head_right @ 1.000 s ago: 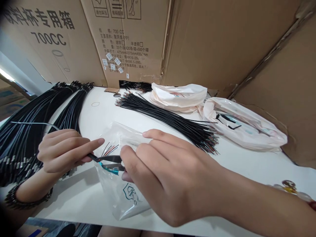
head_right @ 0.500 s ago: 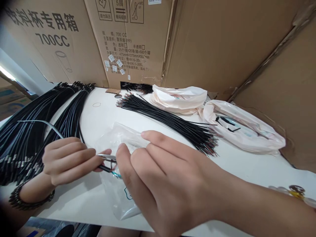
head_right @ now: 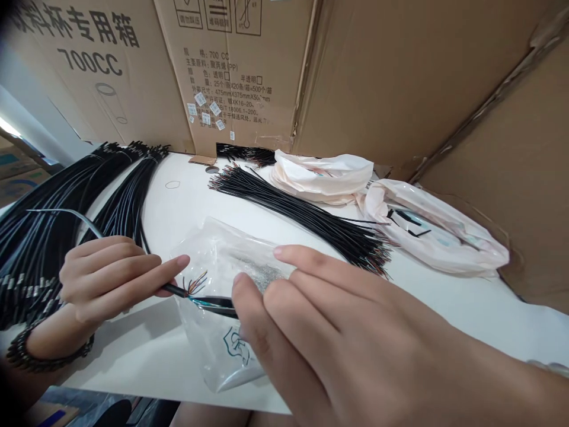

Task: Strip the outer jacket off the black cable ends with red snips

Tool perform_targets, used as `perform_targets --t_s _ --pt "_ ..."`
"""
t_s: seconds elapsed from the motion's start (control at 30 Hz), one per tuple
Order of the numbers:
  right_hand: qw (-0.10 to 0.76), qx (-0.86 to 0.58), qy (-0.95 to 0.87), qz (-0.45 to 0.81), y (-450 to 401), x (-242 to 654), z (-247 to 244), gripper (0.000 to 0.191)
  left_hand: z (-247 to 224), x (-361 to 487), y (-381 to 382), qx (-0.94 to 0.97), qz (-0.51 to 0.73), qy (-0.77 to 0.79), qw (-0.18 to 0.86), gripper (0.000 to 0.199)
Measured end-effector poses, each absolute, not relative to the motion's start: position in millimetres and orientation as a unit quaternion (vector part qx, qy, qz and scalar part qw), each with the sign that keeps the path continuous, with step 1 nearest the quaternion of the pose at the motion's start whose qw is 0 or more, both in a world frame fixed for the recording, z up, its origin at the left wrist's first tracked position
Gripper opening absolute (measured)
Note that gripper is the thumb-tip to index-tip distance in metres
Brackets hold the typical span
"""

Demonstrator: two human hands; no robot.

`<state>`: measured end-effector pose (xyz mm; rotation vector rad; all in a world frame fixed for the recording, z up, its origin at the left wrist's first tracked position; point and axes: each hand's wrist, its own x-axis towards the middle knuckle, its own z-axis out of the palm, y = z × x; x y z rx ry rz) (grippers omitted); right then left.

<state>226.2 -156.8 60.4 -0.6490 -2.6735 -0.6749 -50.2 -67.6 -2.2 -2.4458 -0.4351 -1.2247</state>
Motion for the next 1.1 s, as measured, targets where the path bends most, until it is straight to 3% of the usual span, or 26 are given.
perform_targets --t_s 0.1,0.37,0.6,0.87,1.1 --pt "0.149 -0.217 -0.931 -0.253 -155.0 227.1 60.2 0.042 0.1 -49.1 -67.9 -0.866 -0.400 -0.077 0.291 0.018" --pt "0.154 -0.215 -0.923 -0.281 -153.3 221.6 60.1 0.036 0.2 -46.0 -65.5 -0.862 -0.403 -0.081 0.297 0.022" --pt "0.141 -0.214 -0.928 -0.270 -153.3 224.7 59.0 0.062 -0.1 -47.6 -64.8 -0.863 -0.399 -0.090 0.296 0.020" --pt "0.138 -0.210 -0.927 -0.278 -151.1 222.4 56.9 0.044 -3.0 -46.8 -63.0 -0.864 -0.403 -0.076 0.294 0.019" --pt "0.119 -0.197 -0.932 -0.280 -150.8 223.6 59.6 0.063 -6.4 -45.9 -60.5 -0.864 -0.410 -0.081 0.281 0.021"
